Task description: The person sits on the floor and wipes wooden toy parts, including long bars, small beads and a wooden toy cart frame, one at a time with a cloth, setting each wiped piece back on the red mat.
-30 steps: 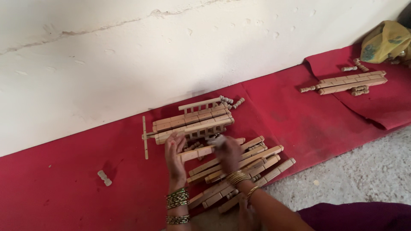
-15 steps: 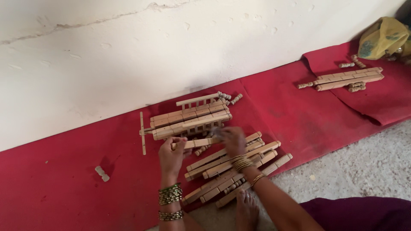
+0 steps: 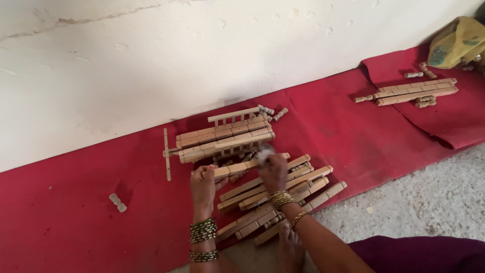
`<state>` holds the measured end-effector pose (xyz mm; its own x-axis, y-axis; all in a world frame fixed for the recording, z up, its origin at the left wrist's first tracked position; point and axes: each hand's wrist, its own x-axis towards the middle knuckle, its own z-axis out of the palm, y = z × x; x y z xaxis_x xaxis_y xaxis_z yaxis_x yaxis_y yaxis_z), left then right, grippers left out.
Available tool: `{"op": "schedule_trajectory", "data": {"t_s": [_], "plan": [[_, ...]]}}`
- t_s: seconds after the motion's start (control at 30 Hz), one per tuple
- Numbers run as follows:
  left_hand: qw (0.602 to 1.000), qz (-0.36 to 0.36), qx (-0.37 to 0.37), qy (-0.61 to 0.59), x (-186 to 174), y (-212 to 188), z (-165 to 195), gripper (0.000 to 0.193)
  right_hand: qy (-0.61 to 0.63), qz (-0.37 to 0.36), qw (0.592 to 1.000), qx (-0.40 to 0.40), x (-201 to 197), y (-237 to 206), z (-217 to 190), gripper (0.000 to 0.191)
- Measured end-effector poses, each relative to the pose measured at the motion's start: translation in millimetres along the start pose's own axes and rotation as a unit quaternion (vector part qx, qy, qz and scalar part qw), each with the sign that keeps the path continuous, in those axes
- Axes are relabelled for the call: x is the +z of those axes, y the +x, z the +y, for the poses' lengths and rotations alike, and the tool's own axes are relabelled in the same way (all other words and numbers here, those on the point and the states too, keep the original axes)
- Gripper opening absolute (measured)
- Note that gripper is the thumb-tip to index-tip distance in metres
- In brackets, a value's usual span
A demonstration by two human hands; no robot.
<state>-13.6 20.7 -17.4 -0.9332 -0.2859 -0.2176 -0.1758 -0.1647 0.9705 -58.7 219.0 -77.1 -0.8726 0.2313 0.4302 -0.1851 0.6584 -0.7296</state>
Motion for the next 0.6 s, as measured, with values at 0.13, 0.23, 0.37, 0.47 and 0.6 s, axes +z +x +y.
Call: {"op": "schedule_trajectory", "data": {"t_s": [0.13, 0.23, 0.37, 0.47, 0.6], "plan": [[0.999, 0.011, 0.022, -0.023, -0.7, -4.5, 4.2, 0.034, 0.031, 0.003, 0.988, 0.153, -5.6, 5.2, 36.9, 0.020], [0.997, 0.019, 0.066, -0.032, -4.0, -4.5, 13.0, 0.039, 0.116, 0.077, 0.955, 0.260, -4.0, 12.0, 46.1, 0.035], [0.993, 0.073, 0.063, -0.064, -28.2, -2.4, 26.6, 0.038, 0.170, 0.147, 0.921, 0.318, -9.1, 24.4, 55.5, 0.028], [0.983, 0.129, 0.038, -0.127, -46.2, 6.4, 27.8, 0.040, 0.172, 0.149, 0.923, 0.309, -14.0, 28.2, 62.9, 0.026], [0.961, 0.160, -0.013, -0.226, -58.1, 32.4, 16.2, 0.043, 0.111, 0.096, 0.956, 0.253, -16.5, 24.7, 64.4, 0.029]]}}
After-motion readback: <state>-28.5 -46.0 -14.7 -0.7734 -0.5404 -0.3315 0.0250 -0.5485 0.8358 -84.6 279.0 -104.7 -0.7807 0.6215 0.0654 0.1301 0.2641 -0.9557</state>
